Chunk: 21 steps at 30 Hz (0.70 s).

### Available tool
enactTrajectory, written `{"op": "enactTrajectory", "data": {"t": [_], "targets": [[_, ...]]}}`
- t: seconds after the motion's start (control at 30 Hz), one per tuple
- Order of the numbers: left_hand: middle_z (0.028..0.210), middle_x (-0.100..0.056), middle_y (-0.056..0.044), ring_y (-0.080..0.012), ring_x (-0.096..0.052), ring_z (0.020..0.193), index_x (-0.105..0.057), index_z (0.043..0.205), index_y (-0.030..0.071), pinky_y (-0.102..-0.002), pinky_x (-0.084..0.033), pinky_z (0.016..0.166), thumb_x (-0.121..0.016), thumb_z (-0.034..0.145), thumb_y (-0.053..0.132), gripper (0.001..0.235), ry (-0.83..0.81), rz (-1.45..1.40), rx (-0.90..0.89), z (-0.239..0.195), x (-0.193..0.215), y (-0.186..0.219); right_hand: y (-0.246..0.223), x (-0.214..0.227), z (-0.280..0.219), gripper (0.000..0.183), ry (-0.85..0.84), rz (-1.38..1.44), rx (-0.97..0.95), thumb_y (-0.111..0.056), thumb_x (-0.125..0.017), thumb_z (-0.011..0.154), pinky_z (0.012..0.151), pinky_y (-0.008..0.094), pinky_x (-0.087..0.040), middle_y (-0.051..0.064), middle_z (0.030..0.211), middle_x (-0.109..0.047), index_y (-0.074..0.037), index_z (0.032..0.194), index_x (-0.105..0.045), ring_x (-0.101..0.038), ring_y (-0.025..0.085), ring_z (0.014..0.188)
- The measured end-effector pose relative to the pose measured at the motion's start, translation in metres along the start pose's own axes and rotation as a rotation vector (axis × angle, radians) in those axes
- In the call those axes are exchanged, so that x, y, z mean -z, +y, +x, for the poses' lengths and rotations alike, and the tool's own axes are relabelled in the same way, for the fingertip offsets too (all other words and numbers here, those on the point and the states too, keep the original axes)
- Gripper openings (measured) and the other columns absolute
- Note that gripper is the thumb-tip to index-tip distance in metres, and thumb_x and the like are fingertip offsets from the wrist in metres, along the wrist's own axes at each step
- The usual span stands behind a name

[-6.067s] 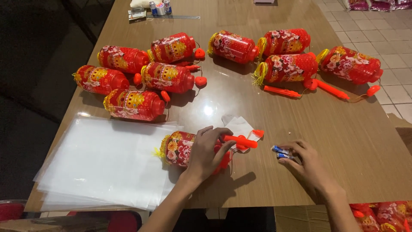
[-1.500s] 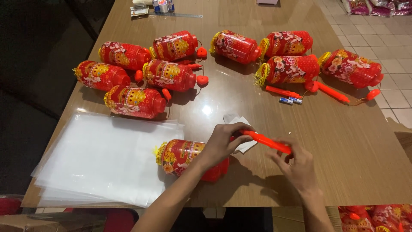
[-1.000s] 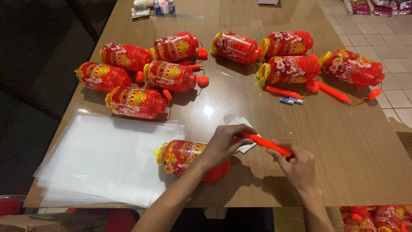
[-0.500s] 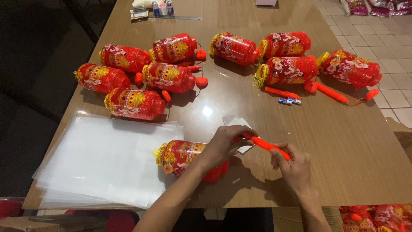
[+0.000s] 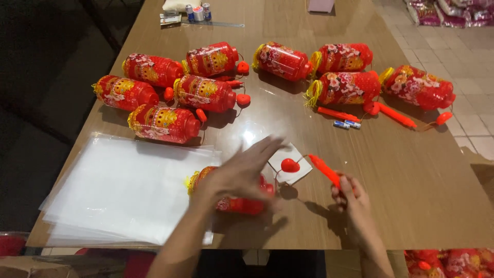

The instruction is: Assembling and cleaning red lanterns by wiping them with a cloth, attaching handles, and placing them in plastic bags.

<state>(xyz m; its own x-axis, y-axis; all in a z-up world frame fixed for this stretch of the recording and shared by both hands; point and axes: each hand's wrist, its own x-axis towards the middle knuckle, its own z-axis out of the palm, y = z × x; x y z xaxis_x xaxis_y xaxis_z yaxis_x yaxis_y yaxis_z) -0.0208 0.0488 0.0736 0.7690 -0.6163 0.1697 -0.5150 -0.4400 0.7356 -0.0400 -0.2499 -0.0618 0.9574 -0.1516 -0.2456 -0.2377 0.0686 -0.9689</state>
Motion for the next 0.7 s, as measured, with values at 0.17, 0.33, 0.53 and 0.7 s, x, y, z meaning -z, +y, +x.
{"op": "enactTrajectory", "data": {"t": [0.17, 0.33, 0.53, 0.7], "targets": [[0.141, -0.051, -0.006, -0.0304, -0.047, 0.135, -0.035, 0.152, 0.02, -0.071, -0.013, 0.117, -0.097, 0.063, 0.03, 0.109, -0.441, 0.447, 0.591, -0.042, 0.004, -0.048, 0.008, -0.008, -0.022, 0.041, -0.064, 0.2, -0.119, -0.028, -0.052, 0.103, 0.048, 0.023, -0.029, 0.007, 0.085, -0.054, -0.005, 0.136, -0.062, -0.042, 0.01, 0.069], [0.137, -0.063, -0.006, -0.0271, -0.065, 0.118, -0.05, 0.145, 0.018, -0.04, -0.058, 0.087, -0.088, 0.056, 0.046, 0.101, -0.001, 0.108, 0.503, -0.064, 0.031, -0.005, -0.022, -0.027, -0.038, 0.049, -0.03, 0.045, -0.147, -0.025, -0.054, 0.098, 0.069, 0.037, -0.046, 0.016, 0.11, -0.07, -0.01, 0.145, -0.055, -0.061, 0.021, 0.092], [0.137, -0.063, -0.01, -0.0269, -0.073, 0.117, -0.05, 0.142, 0.013, -0.042, -0.07, 0.092, -0.069, 0.08, 0.053, 0.076, 0.303, -0.333, 0.914, -0.052, -0.015, 0.016, -0.015, -0.051, -0.033, 0.038, -0.246, -0.145, -0.124, -0.02, -0.063, 0.093, 0.072, 0.042, -0.06, 0.017, 0.113, -0.077, -0.004, 0.126, -0.068, -0.068, 0.023, 0.102], [0.127, -0.059, -0.004, -0.0185, -0.068, 0.111, -0.06, 0.122, 0.016, -0.031, -0.067, 0.089, -0.066, 0.085, 0.06, 0.058, 0.308, -0.229, 1.012, -0.043, -0.049, 0.009, 0.003, -0.058, -0.023, 0.05, -0.239, -0.545, 0.038, -0.042, -0.06, 0.09, 0.087, 0.032, -0.062, 0.005, 0.128, -0.072, -0.012, 0.128, -0.071, -0.074, 0.018, 0.108]]}}
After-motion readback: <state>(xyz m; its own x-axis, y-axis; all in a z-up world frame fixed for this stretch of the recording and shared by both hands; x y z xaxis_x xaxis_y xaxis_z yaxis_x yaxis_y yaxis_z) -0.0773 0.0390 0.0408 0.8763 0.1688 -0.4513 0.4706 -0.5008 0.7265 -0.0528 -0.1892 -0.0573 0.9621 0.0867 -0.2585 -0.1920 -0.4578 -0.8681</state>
